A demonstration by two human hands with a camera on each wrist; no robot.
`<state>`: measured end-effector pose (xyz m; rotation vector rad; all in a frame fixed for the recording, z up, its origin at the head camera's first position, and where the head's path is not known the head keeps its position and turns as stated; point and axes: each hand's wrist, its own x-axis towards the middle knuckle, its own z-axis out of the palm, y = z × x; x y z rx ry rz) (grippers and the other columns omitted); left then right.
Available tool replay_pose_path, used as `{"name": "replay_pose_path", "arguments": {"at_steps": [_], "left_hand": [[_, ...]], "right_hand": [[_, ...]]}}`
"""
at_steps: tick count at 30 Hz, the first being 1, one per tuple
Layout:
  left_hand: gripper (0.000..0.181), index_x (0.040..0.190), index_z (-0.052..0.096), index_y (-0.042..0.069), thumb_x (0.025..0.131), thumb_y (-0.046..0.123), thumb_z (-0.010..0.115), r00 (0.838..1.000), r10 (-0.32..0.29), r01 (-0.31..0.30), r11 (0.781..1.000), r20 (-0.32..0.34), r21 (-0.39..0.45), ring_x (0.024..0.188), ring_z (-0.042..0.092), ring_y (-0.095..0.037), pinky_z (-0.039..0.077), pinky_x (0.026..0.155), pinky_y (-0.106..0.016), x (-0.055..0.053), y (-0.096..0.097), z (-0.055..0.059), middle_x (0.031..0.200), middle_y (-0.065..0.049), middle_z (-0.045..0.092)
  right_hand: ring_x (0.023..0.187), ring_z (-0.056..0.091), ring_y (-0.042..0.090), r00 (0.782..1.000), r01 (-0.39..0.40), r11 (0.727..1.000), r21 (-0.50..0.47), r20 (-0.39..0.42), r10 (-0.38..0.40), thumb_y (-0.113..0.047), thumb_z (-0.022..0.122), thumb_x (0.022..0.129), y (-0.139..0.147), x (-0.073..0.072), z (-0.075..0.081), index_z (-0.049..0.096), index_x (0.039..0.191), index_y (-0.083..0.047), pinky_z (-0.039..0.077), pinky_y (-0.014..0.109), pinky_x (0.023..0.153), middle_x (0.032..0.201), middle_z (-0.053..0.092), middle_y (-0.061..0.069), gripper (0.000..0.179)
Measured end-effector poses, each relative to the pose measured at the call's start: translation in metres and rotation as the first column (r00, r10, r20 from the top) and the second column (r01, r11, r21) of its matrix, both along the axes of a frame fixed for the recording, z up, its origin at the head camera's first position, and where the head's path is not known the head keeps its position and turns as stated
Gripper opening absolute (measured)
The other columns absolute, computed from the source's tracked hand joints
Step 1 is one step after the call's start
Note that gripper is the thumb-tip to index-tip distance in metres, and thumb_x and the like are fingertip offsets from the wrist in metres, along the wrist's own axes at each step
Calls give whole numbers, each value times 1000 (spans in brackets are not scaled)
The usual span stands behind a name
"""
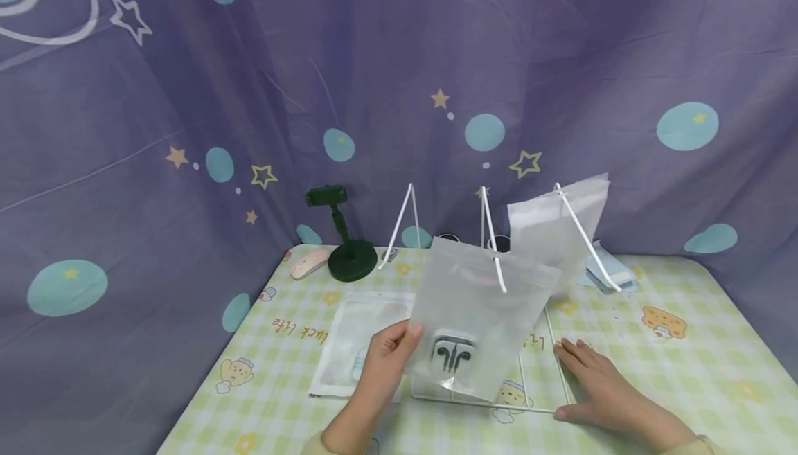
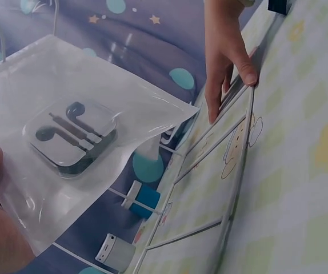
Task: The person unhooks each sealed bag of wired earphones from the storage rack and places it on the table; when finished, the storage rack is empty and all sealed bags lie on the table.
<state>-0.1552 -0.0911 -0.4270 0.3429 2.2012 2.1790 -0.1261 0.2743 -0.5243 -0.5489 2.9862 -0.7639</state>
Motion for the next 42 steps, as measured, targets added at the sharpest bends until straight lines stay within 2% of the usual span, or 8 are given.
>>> {"name": "replay_pose_path", "arguments": {"at_steps": [5, 10, 13, 19, 26, 31, 38, 42], "left_hand": [[30, 115, 66, -8, 98, 15, 59, 1000, -21, 21, 999, 21, 27, 93, 63, -12, 50, 84, -25, 6, -4, -2, 109, -16, 70], [30, 113, 67, -9, 97, 16, 60, 999, -24, 23, 999, 26, 49, 86, 62, -11, 50, 78, -24, 12, -6, -2, 104, -14, 71], [31, 113, 67, -9, 97, 17, 61, 999, -25, 23, 998, 38, 53, 81, 61, -11, 50, 74, -23, 15, -7, -1, 100, -14, 72], [31, 113, 67, -9, 97, 17, 61, 998, -39, 37, 998, 39, 55, 81, 64, -12, 52, 73, -23, 21, -9, 1, 98, -15, 72], [28, 109, 66, -13, 98, 12, 57, 994, -103, 105, 992, -26, 65, 70, 55, -6, 47, 65, -20, 24, -10, -1, 79, 4, 67], [28, 110, 65, -14, 99, 10, 56, 989, -137, 142, 985, -50, 96, 75, 62, -7, 52, 68, -22, 25, -12, -1, 88, 2, 72], [27, 109, 65, -13, 99, 10, 55, 983, -173, 179, 976, -51, 123, 78, 67, -9, 54, 68, -23, 24, -17, 0, 91, 1, 74], [21, 107, 69, -5, 99, 7, 53, 976, -207, 216, 966, -71, 143, 79, 67, -9, 54, 68, -24, 23, -23, 0, 92, 1, 74]], "right_hand": [[133, 26, 58, 1000, -14, 1000, -14, -14, 14, -67, 74, 68, -1, 1, 2, 42, 143, 5, 25, 71, 99, 147, 36, 31, 108], [130, 28, 59, 998, -17, 999, -41, -59, 15, -64, 76, 67, -1, 1, -1, 44, 141, 6, 27, 70, 96, 146, 37, 32, 106], [130, 27, 60, 997, -31, 998, -55, -67, 27, -61, 77, 69, -1, 2, -1, 43, 141, 7, 23, 71, 98, 145, 36, 34, 105], [131, 28, 59, 998, -29, 999, -27, -48, 28, -60, 77, 69, -4, 4, 6, 42, 142, 7, 24, 71, 100, 145, 36, 33, 106], [132, 26, 58, 999, -28, 1000, -9, -21, 28, -62, 76, 69, -5, 3, 12, 42, 141, 8, 26, 70, 99, 147, 35, 33, 106], [134, 24, 57, 1000, -23, 1000, -15, -2, 23, -63, 75, 69, -3, 2, 9, 42, 141, 8, 24, 70, 100, 148, 33, 32, 107], [133, 25, 58, 1000, -22, 1000, -5, -2, 22, -61, 77, 68, -3, 4, 10, 44, 138, 11, 25, 71, 100, 145, 35, 34, 105], [132, 26, 58, 1000, -24, 1000, 4, -11, 24, -60, 78, 68, -3, 4, 10, 45, 137, 12, 26, 70, 100, 144, 36, 35, 104]]}}
